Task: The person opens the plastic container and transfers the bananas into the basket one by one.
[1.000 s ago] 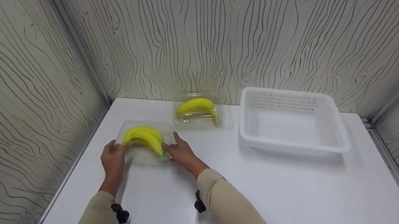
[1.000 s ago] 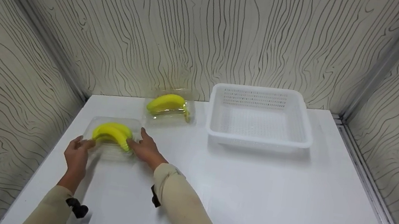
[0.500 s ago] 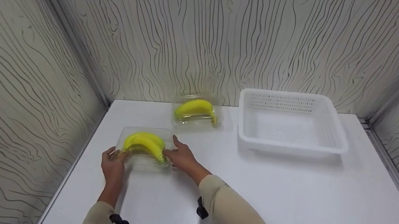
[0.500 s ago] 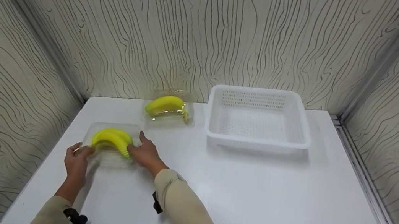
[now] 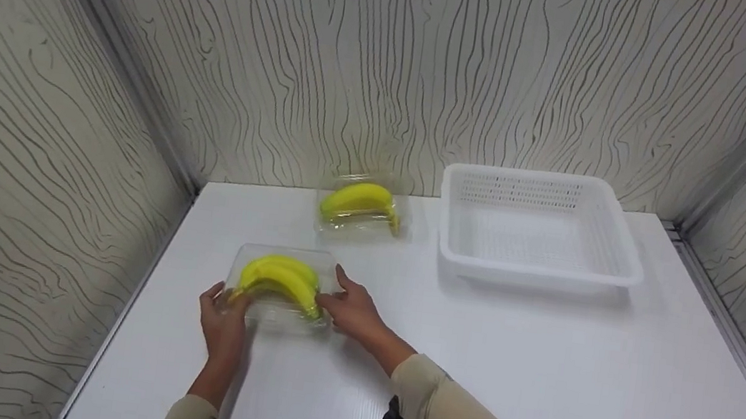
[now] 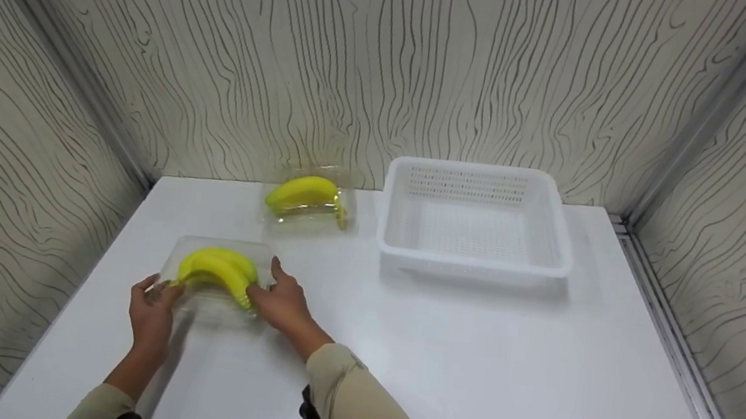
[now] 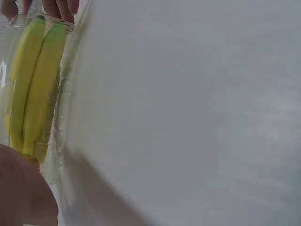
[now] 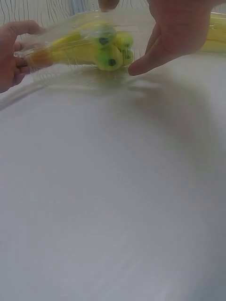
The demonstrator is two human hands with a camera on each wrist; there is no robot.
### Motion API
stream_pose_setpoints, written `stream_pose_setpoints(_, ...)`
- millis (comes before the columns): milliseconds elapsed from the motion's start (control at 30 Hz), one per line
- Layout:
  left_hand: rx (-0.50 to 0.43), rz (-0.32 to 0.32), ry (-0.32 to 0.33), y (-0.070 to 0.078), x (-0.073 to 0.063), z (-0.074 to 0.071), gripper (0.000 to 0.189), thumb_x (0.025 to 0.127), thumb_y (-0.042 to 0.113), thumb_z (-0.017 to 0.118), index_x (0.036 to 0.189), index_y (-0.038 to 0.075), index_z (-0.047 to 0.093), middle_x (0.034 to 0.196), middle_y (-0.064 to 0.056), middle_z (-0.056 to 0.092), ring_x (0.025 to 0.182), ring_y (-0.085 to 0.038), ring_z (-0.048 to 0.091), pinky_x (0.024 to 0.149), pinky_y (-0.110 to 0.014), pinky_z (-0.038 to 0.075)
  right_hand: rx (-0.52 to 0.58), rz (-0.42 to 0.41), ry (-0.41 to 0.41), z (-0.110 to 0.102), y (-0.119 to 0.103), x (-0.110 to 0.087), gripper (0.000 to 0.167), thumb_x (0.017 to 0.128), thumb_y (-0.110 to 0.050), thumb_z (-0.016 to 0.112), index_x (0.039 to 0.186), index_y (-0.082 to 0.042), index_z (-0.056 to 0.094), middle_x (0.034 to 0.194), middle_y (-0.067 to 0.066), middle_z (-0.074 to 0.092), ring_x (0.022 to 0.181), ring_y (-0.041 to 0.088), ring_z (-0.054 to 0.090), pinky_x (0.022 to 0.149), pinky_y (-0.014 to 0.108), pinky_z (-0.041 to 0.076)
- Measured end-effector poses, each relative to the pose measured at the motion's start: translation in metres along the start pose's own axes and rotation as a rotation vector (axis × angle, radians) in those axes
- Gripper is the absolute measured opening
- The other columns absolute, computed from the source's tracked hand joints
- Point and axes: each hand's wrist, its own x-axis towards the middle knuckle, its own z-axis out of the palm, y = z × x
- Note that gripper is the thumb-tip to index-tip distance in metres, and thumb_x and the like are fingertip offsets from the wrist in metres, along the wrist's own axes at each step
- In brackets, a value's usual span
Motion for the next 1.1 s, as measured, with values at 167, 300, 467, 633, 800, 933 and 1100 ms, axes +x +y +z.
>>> stream_pose_setpoints(167, 0.003, 0.030, -0.020, -0.004, -0.012, 0.008, 0.071, 0.102, 0.023, 0.065, 0.161, 0.006, 0.029, 0.168, -0.023, 0.039, 0.159, -0.038, 0.038, 0.128, -0.053, 0.037, 0.003, -0.028, 0.003, -0.011, 0.009, -0.012, 0.091, 0.094, -0.032, 0.074, 0.171, -0.018, 0.027, 0.148, 0.032, 0.061, 0.079, 0.014, 0.062, 0.062, 0.025, 0.057)
stream_pose_setpoints(300, 0.009, 0.050, -0.029, -0.006, -0.024, 0.019, 0.071, 0.101, 0.023, 0.068, 0.160, 0.007, 0.032, 0.166, -0.023, 0.041, 0.157, -0.039, 0.040, 0.127, -0.055, 0.037, 0.034, -0.035, -0.002, -0.026, 0.015, -0.021, 0.093, 0.094, -0.031, 0.075, 0.171, -0.016, 0.025, 0.142, 0.032, 0.064, 0.068, 0.011, 0.057, 0.059, 0.024, 0.054)
stream_pose_setpoints(467, 0.011, 0.070, -0.056, -0.008, -0.037, 0.034, 0.071, 0.100, 0.026, 0.070, 0.158, 0.009, 0.033, 0.165, -0.022, 0.042, 0.157, -0.039, 0.040, 0.129, -0.058, 0.035, 0.077, -0.015, 0.009, -0.045, 0.025, -0.035, 0.095, 0.094, -0.032, 0.078, 0.171, -0.018, 0.024, 0.139, 0.031, 0.067, 0.087, 0.016, 0.068, 0.063, 0.027, 0.059)
stream_pose_setpoints(633, 0.004, 0.087, -0.062, -0.010, -0.048, 0.045, 0.068, 0.099, 0.023, 0.071, 0.156, 0.009, 0.036, 0.164, -0.021, 0.043, 0.158, -0.039, 0.038, 0.132, -0.058, 0.031, 0.075, -0.031, 0.012, -0.058, 0.035, -0.048, 0.096, 0.095, -0.033, 0.077, 0.172, -0.017, 0.021, 0.134, 0.027, 0.072, 0.099, 0.018, 0.073, 0.069, 0.032, 0.062)
stream_pose_setpoints(800, -0.011, 0.098, -0.081, -0.010, -0.061, 0.055, 0.067, 0.098, 0.019, 0.071, 0.155, 0.008, 0.037, 0.163, -0.020, 0.043, 0.158, -0.040, 0.038, 0.131, -0.059, 0.032, 0.072, -0.045, 0.009, -0.070, 0.041, -0.061, 0.096, 0.097, -0.032, 0.075, 0.172, -0.014, 0.018, 0.127, 0.023, 0.077, 0.096, 0.014, 0.072, 0.074, 0.033, 0.063)
stream_pose_setpoints(933, -0.011, 0.118, -0.079, -0.011, -0.071, 0.064, 0.067, 0.096, 0.019, 0.075, 0.152, 0.007, 0.040, 0.159, -0.020, 0.046, 0.155, -0.040, 0.041, 0.130, -0.059, 0.032, 0.069, -0.041, 0.021, -0.081, 0.045, -0.071, 0.095, 0.098, -0.031, 0.075, 0.172, -0.014, 0.018, 0.127, 0.022, 0.077, 0.089, 0.012, 0.070, 0.073, 0.030, 0.060)
stream_pose_setpoints(1100, -0.004, 0.131, -0.084, -0.014, -0.083, 0.073, 0.068, 0.094, 0.022, 0.079, 0.150, 0.008, 0.042, 0.157, -0.019, 0.049, 0.154, -0.040, 0.043, 0.130, -0.060, 0.033, 0.030, -0.053, 0.046, -0.092, 0.051, -0.086, 0.094, 0.099, -0.032, 0.075, 0.172, -0.013, 0.019, 0.125, 0.022, 0.077, 0.083, 0.012, 0.068, 0.075, 0.030, 0.061)
